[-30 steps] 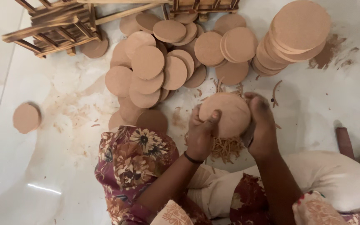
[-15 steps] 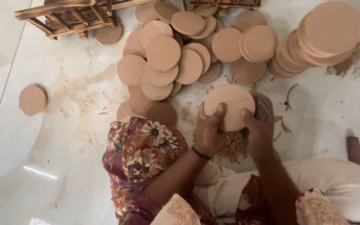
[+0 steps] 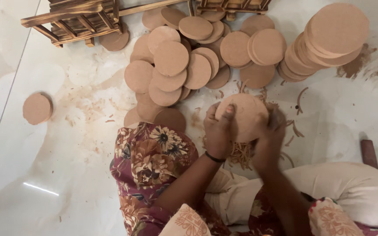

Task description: The person sits on the floor and sands round wooden discs one at a time, holding each disc against their lap and rubbing it with a sanding block, then placing the finished disc onto a growing pile of discs on the floor.

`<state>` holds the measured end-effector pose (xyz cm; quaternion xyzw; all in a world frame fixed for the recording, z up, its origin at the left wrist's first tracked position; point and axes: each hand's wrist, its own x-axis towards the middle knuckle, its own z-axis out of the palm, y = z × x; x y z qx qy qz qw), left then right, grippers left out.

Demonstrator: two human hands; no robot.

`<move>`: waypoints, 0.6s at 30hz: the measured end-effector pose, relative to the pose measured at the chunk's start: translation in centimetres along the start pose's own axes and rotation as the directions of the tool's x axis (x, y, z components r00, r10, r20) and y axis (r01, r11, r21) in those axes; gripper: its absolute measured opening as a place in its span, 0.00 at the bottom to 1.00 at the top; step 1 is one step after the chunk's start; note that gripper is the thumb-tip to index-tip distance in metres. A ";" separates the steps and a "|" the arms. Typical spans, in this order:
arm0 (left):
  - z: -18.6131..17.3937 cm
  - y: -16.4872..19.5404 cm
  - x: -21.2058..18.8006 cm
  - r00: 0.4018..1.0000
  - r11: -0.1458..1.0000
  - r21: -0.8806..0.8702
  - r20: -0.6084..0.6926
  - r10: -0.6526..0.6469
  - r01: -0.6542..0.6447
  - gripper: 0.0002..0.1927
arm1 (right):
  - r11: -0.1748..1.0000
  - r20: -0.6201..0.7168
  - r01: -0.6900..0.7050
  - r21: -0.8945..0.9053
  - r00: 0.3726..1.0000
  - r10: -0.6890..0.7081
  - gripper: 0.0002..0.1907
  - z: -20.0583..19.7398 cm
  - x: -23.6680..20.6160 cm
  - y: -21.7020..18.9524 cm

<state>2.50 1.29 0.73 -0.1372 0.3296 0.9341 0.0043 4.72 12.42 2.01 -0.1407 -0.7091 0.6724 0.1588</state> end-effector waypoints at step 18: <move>-0.3 2.6 0.7 0.999 0.922 0.386 -0.033 -0.023 0.034 0.16 | 0.992 0.314 0.124 0.014 0.941 -0.122 0.17 -0.6 0.6 -0.2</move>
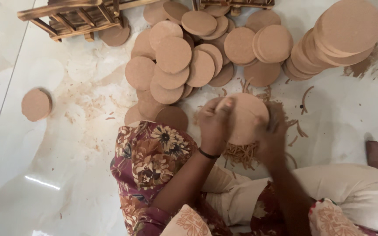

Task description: The person sits on the floor and sands round wooden discs one at a time, holding each disc against their lap and rubbing it with a sanding block, then placing the finished disc onto a growing pile of discs on the floor.

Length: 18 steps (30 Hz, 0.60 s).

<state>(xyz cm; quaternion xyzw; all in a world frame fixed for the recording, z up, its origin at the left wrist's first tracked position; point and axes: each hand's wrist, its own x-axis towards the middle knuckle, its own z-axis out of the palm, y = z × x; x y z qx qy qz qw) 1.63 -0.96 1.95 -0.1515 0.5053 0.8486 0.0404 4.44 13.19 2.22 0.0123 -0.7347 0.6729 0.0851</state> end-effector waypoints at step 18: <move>-0.5 -1.4 1.5 0.992 0.993 -0.026 -0.060 0.109 -0.111 0.16 | 0.923 -0.135 -0.333 0.193 0.923 0.361 0.28 2.0 -1.3 -0.3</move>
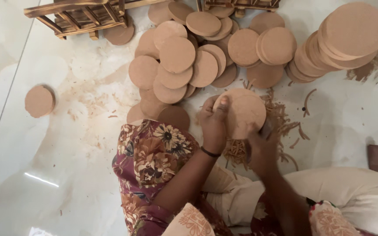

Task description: The person sits on the floor and sands round wooden discs one at a time, holding each disc against their lap and rubbing it with a sanding block, then placing the finished disc onto a growing pile of discs on the floor.

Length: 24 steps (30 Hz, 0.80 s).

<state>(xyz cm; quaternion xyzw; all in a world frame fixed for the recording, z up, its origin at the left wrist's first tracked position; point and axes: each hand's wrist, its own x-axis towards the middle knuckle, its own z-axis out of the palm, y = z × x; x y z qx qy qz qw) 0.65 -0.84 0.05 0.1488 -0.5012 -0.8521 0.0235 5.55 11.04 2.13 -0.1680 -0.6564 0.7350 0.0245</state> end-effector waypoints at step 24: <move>-5.1 3.2 12.7 0.963 0.965 0.179 -0.157 0.220 -0.191 0.24 | 0.931 0.265 -0.075 -0.357 0.948 0.178 0.29 0.8 1.4 -0.2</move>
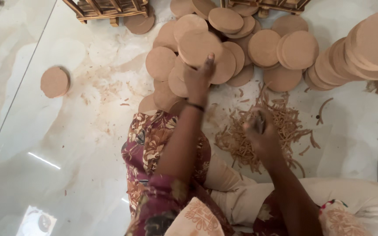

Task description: The person sits on the floor and sands round wooden discs one at a time, holding each disc against their lap and rubbing it with a sanding block, then placing the finished disc onto a growing pile of discs on the floor.

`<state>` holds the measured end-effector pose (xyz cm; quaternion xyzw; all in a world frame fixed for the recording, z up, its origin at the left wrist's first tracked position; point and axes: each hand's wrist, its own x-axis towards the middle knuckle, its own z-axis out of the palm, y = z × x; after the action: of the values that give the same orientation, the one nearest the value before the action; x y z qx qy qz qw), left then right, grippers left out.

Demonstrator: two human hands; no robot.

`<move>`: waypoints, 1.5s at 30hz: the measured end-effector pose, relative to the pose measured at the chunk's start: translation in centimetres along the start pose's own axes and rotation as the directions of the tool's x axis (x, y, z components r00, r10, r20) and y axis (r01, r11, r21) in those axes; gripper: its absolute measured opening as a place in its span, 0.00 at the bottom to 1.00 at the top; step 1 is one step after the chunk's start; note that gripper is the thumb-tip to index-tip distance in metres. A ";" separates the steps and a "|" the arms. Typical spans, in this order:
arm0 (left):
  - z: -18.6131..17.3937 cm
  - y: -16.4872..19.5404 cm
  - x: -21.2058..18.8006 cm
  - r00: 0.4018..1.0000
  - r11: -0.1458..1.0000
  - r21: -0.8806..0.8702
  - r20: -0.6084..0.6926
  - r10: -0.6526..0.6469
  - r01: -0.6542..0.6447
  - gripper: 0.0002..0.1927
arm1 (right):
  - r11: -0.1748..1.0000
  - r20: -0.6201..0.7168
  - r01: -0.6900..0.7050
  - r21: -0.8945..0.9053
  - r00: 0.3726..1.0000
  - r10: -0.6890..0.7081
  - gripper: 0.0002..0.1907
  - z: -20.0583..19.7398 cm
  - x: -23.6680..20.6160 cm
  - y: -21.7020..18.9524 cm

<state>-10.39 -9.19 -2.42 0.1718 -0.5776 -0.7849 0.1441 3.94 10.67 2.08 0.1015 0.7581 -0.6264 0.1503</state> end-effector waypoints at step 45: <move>-19.3 1.0 24.8 0.933 -0.014 0.954 0.297 0.202 -0.301 0.41 | 0.843 -0.095 -0.271 -0.465 0.962 0.256 0.36 -0.5 3.7 6.5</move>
<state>-24.23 -36.49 -9.32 0.0880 -0.9819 -0.1327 0.1026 2.69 12.32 -5.15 0.1738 0.8689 -0.3940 0.2441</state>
